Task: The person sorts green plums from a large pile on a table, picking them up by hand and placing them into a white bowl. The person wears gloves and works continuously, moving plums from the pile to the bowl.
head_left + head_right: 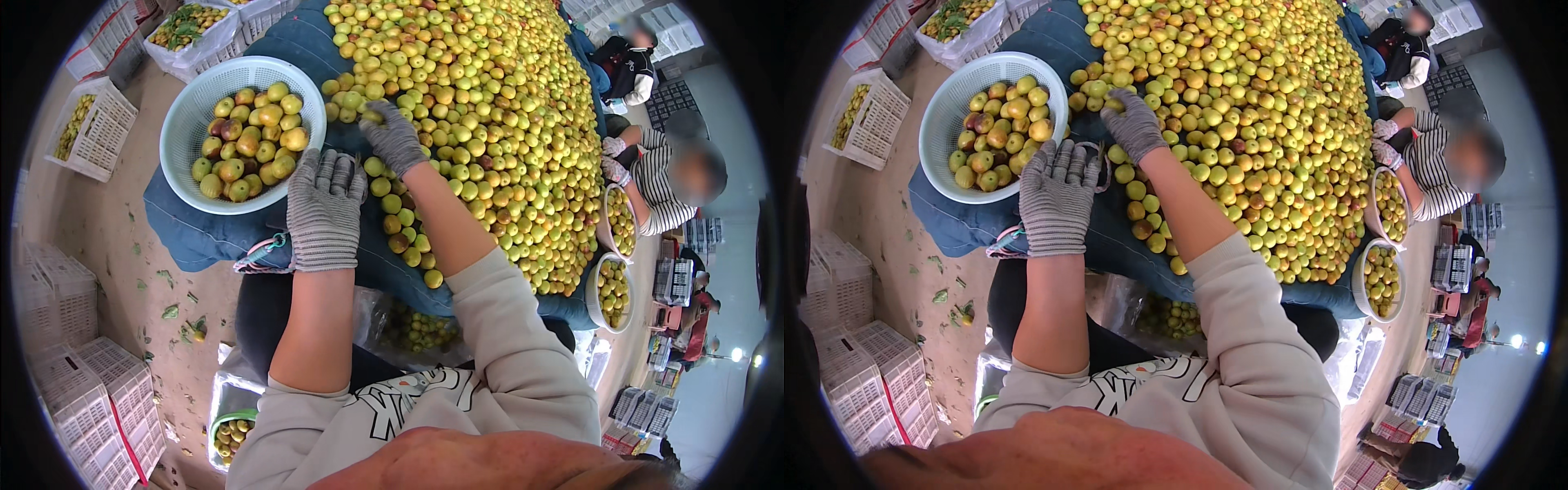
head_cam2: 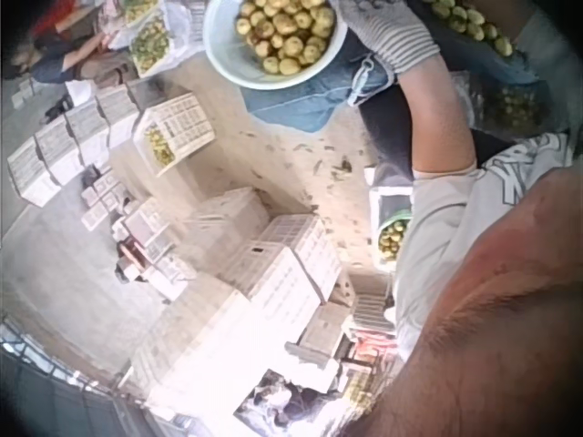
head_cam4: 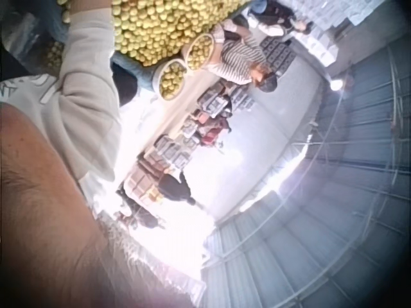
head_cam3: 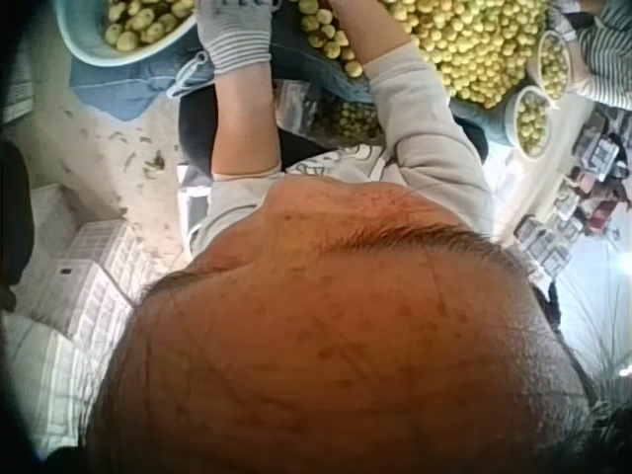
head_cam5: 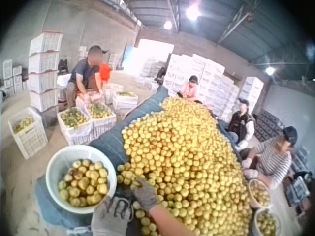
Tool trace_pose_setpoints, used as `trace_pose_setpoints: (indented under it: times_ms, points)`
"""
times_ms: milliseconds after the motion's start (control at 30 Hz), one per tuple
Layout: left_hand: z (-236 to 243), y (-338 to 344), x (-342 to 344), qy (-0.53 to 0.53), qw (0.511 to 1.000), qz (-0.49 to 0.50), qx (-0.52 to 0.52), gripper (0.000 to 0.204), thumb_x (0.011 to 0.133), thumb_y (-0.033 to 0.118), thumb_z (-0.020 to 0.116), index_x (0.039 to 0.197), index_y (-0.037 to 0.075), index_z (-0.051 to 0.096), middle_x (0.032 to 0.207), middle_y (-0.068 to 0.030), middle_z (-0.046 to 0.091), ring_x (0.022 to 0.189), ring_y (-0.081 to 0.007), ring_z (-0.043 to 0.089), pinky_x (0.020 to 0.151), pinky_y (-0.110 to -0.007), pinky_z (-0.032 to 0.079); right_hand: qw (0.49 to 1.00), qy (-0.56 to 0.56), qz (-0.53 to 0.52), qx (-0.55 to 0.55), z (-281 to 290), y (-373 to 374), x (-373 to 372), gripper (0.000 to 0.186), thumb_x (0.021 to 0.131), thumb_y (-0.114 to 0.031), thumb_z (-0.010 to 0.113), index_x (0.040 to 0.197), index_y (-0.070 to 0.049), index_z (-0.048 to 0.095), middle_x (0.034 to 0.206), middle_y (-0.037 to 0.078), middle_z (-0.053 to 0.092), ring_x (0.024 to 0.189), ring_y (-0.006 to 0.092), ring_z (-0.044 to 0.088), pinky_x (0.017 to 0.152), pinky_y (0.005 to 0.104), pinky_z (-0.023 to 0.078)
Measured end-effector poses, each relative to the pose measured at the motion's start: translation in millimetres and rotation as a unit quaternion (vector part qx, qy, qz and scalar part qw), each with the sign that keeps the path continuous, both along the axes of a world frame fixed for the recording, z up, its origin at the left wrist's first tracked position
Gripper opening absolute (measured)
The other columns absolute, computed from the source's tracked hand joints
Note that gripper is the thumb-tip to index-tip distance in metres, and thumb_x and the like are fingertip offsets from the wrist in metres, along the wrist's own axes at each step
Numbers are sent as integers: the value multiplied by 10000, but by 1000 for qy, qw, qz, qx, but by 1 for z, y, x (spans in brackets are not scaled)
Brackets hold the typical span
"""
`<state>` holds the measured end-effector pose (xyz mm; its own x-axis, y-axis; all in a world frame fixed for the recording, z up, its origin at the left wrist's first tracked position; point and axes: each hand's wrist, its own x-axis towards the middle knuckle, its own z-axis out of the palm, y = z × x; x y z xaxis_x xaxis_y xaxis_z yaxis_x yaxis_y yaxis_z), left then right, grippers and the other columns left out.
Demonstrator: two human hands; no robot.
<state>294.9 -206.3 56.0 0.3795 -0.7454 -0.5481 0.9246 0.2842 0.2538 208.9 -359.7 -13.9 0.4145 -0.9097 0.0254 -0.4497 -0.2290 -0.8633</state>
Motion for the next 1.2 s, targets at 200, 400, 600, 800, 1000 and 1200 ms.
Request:
trace_pose_setpoints:
  times_ms: [200,400,600,800,1000,1200]
  points:
    - [-12,-6,-14,-11,997,-72,11,452,978,288,527,1358,54,452,1409,-146,429,1302,-328,433,1114,-515,357,952,-288,2,99,43,47,-9,448,968,-165,623,1368,-16,486,1071,92,614,875,141,630,804,305,554]
    - [-8,-10,-16,21,998,-66,-8,306,938,164,598,1205,35,523,1184,-182,529,980,-278,591,870,-369,567,979,-193,-68,11,24,29,-37,386,951,-85,605,1317,4,526,1187,128,579,1060,187,617,927,302,527]
    - [3,-4,18,-36,989,128,-64,389,998,253,514,1314,38,443,1221,-161,551,889,-246,598,822,-372,569,986,76,-44,-140,-5,44,-62,418,915,-151,624,1319,-67,564,1354,204,535,1216,332,559,1035,400,463]
    - [-13,-9,-13,-65,996,-52,-35,395,989,250,555,1321,51,478,1265,-157,542,943,-257,587,911,-439,511,916,323,51,-231,-24,52,-45,527,950,-416,558,1401,-146,526,1514,151,407,1426,377,325,1171,478,287]
    - [-10,-12,-3,-96,994,-7,-59,401,1011,264,514,1361,71,481,1256,-153,547,915,-228,581,905,-436,513,916,370,-26,-154,-18,5,-61,541,983,-481,447,1473,-251,451,1564,125,354,1455,365,284,1180,485,239]
    - [-13,-13,-5,-96,994,-27,-41,385,1009,247,520,1339,51,494,1227,-147,572,884,-227,594,868,-412,541,878,436,121,-155,-2,51,-50,687,980,-535,433,1537,-149,324,1612,117,254,1490,346,202,1187,498,221]
